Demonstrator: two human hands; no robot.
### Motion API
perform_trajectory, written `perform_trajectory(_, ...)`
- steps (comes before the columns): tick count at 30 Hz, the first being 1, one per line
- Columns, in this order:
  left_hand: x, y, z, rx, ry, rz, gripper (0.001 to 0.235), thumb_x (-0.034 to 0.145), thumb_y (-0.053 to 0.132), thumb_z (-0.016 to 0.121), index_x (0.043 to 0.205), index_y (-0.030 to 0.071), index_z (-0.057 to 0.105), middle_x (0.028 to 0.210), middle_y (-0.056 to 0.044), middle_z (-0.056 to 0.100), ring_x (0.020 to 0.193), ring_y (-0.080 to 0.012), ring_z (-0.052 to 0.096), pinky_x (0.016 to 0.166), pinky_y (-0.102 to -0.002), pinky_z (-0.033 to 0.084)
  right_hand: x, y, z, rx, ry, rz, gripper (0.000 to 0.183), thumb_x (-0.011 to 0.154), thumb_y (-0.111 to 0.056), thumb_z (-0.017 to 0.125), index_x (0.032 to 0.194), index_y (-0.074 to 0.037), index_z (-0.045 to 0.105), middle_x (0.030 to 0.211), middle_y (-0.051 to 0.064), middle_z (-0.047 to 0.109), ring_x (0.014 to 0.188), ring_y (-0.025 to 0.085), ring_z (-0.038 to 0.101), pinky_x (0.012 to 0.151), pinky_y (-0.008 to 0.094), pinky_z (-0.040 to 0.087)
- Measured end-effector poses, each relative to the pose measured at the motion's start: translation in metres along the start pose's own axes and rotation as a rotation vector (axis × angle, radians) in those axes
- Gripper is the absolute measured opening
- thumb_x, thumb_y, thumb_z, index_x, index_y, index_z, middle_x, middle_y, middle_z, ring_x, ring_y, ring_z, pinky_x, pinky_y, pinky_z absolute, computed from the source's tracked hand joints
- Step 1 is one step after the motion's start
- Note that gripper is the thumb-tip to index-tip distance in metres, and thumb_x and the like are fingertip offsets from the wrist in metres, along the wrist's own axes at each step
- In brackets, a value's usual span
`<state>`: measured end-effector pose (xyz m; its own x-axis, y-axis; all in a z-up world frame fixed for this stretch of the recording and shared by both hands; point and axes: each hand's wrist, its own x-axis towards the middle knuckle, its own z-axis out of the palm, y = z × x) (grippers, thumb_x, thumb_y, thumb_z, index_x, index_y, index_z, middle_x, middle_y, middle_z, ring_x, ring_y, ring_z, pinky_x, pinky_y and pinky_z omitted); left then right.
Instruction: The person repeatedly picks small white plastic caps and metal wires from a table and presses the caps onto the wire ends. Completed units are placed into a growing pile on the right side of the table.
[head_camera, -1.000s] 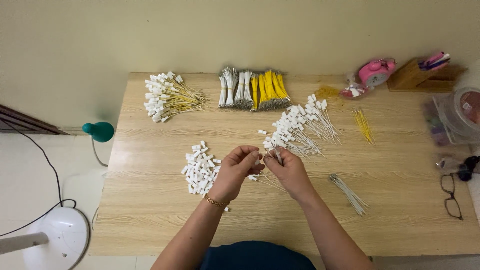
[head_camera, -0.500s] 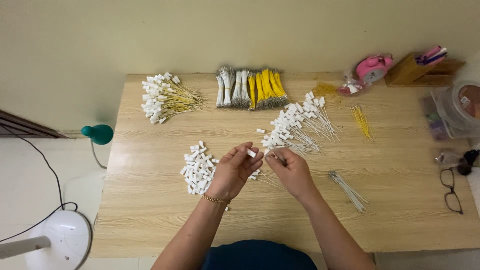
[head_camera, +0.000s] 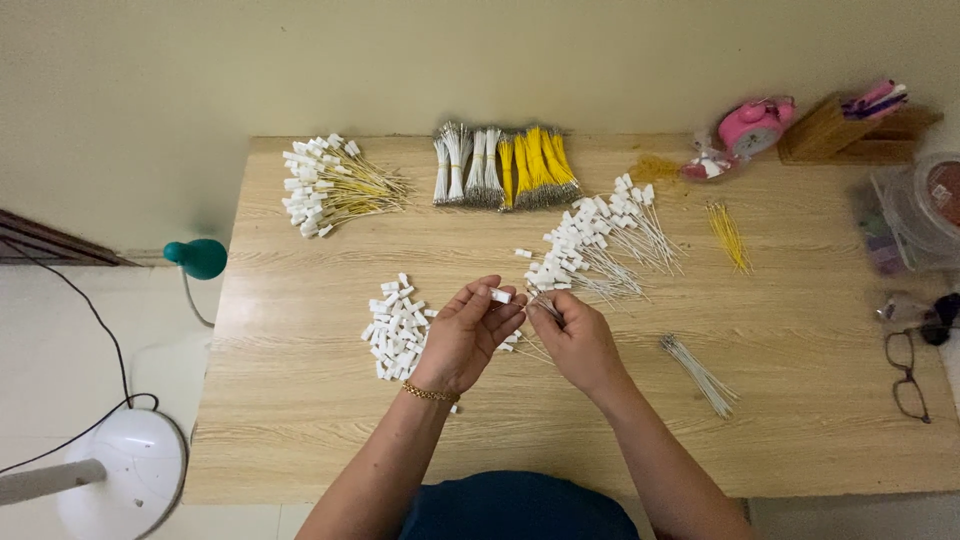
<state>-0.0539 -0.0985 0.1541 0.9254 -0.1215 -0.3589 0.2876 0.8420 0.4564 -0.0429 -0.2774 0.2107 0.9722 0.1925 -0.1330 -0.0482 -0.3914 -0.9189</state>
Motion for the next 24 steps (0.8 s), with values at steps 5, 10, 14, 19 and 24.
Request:
perform_trajectory(5, 0.001, -0.006, -0.001, 0.049, 0.012, -0.008, 0.024, 0.106, 0.018, 0.053, 0.126, 0.006, 0.061, 0.115, -0.015, 0.076, 0.104, -0.0297, 0.075, 0.097, -0.046, 0.061, -0.003, -0.007, -0.001, 0.026, 0.014, -0.007, 0.012, 0.095, -0.015, 0.067, 0.094, -0.006, 0.076, 0.059, 0.003, 0.052, 0.057, 0.013, 0.045, 0.054, 0.029, 0.04)
perform_trajectory(10, 0.002, -0.011, -0.005, 0.13, 0.022, 0.016, 0.026, 0.106, 0.018, 0.054, 0.128, 0.005, 0.06, 0.116, -0.016, 0.075, 0.1, -0.0269, 0.075, 0.095, -0.044, 0.062, -0.004, -0.01, -0.001, 0.032, -0.001, 0.001, 0.014, 0.096, -0.016, 0.066, 0.091, -0.008, 0.077, 0.057, 0.001, 0.051, 0.057, 0.011, 0.044, 0.053, 0.026, 0.039)
perform_trajectory(14, 0.0, -0.011, -0.004, 0.229, 0.03, 0.043, 0.026, 0.104, 0.017, 0.057, 0.126, 0.005, 0.062, 0.116, -0.016, 0.075, 0.101, -0.026, 0.075, 0.096, -0.043, 0.06, 0.002, 0.007, 0.0, 0.021, -0.034, -0.021, 0.016, 0.098, -0.017, 0.064, 0.091, -0.006, 0.074, 0.058, 0.004, 0.051, 0.057, 0.014, 0.045, 0.054, 0.029, 0.04)
perform_trajectory(19, 0.002, -0.009, -0.008, 0.191, 0.047, 0.044, 0.025, 0.104, 0.017, 0.057, 0.126, 0.004, 0.062, 0.116, -0.019, 0.074, 0.101, -0.0284, 0.075, 0.096, -0.045, 0.06, 0.002, 0.006, 0.003, 0.08, -0.048, -0.005, 0.011, 0.096, -0.012, 0.063, 0.093, -0.004, 0.07, 0.061, 0.005, 0.057, 0.06, 0.015, 0.049, 0.057, 0.031, 0.044)
perform_trajectory(24, 0.004, -0.014, -0.011, 0.199, 0.032, 0.042, 0.026, 0.103, 0.018, 0.061, 0.125, 0.004, 0.062, 0.116, -0.019, 0.074, 0.102, -0.0293, 0.075, 0.096, -0.044, 0.06, 0.003, 0.003, 0.003, 0.081, -0.039, -0.017, 0.012, 0.097, -0.009, 0.06, 0.093, -0.003, 0.069, 0.062, 0.004, 0.053, 0.06, 0.013, 0.049, 0.056, 0.029, 0.042)
